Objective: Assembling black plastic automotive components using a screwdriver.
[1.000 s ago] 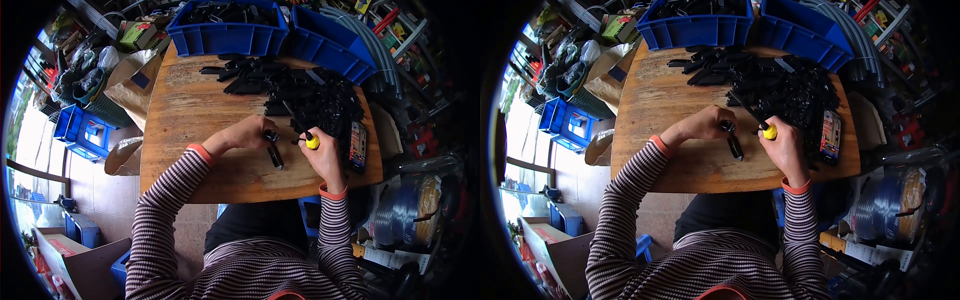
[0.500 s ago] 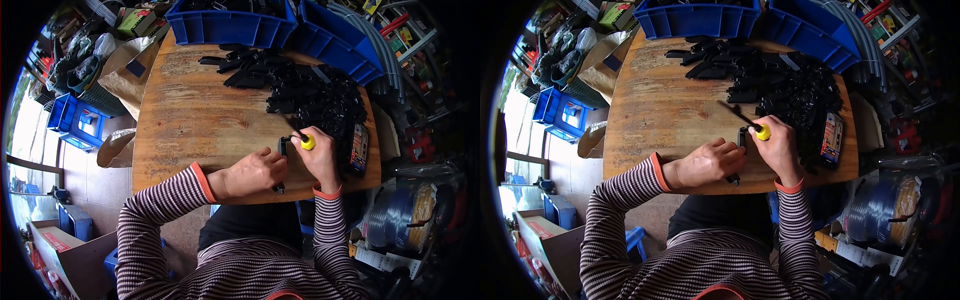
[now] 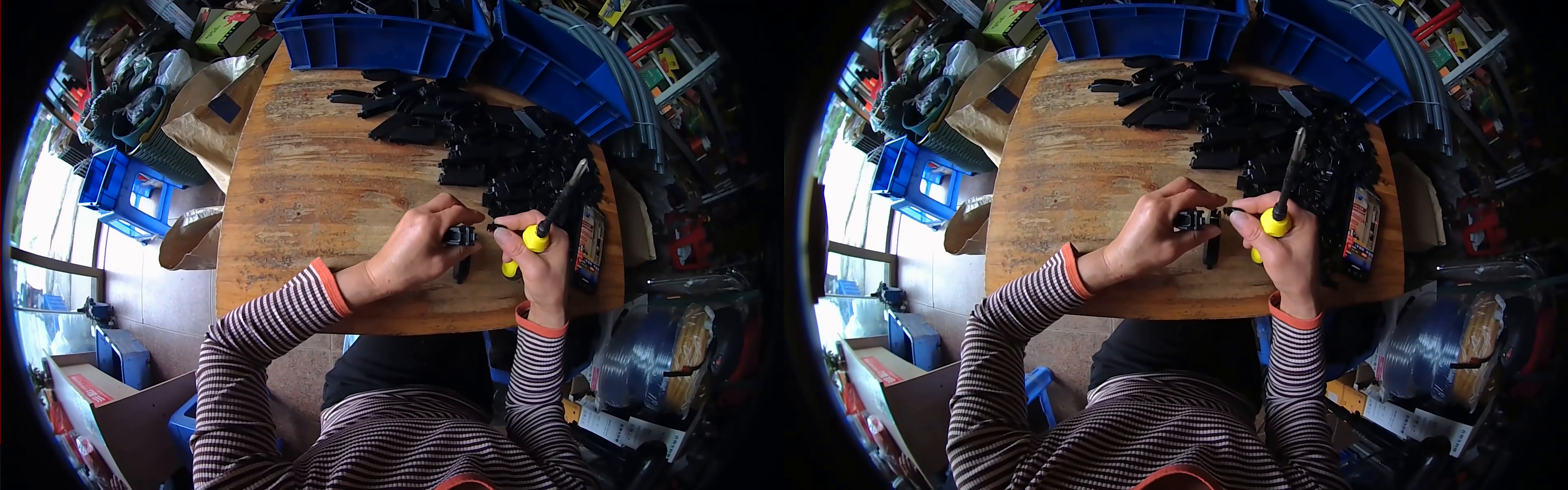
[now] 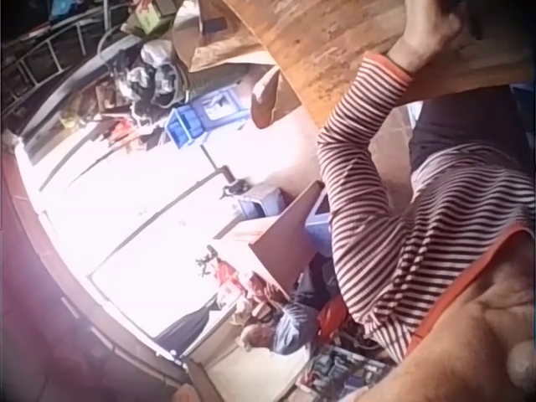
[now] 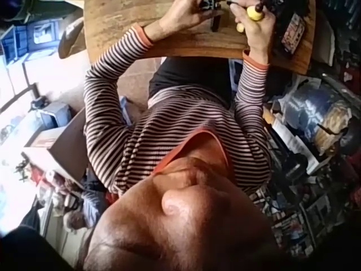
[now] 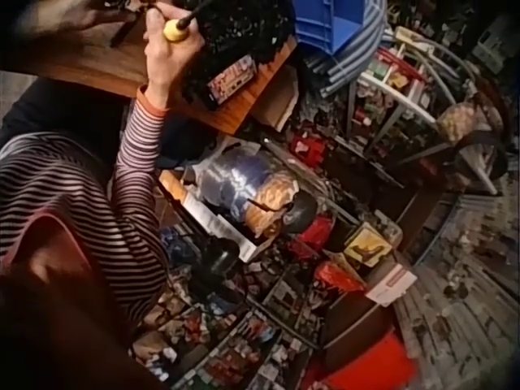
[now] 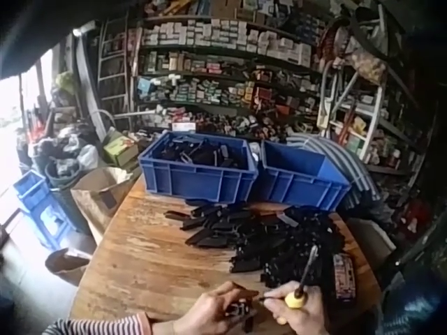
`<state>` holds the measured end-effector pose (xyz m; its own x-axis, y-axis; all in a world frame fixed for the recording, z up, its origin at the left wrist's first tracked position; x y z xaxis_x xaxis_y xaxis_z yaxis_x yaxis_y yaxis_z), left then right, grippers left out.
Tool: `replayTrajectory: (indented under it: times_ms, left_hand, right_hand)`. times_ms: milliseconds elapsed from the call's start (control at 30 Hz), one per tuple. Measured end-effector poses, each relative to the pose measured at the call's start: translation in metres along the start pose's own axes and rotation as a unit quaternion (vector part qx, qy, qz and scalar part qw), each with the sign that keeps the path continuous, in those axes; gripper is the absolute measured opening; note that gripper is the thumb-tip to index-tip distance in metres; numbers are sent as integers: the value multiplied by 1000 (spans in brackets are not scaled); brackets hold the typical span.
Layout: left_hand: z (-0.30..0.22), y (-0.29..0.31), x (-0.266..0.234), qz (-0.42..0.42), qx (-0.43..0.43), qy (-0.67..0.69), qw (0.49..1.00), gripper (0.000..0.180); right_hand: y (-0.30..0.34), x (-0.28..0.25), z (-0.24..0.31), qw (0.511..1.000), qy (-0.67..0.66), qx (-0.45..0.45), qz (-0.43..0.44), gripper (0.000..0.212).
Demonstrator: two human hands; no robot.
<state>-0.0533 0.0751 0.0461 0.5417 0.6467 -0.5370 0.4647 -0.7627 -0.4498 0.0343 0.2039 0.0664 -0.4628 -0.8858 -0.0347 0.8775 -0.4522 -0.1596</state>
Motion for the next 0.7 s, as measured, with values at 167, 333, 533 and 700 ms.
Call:
replayTrajectory:
  times_ms: [167, 333, 533, 700]
  left_hand:
    - [-3, 4, -4, 67, 42, -85, 993, 38]
    - [-41, 28, 18, 95, 258, -220, 936, 37]
    - [-30, 34, 41, 201, 252, -246, 914, 34]
    - [-31, 40, 39, 169, 272, -273, 907, 32]
  right_hand:
    - [-7, 11, 9, 977, 164, -133, 12, 13]
    - [-6, 24, -15, 955, 254, -139, 69, 21]
    - [-5, 33, -14, 930, 308, -170, 104, 21]
    - [-16, 35, -10, 917, 301, -149, 216, 16]
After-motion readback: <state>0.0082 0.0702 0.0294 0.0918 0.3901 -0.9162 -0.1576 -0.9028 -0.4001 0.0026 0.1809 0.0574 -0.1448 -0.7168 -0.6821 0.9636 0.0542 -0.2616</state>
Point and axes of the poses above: each hand's wrist, its own y-axis away from the middle knuckle, its own x-axis out of the palm, z = x × y, the point moved 8 cm from there along -y, towards the middle knuckle, and after that the axes turned 14 degrees about -y, right-handed, at the moved point
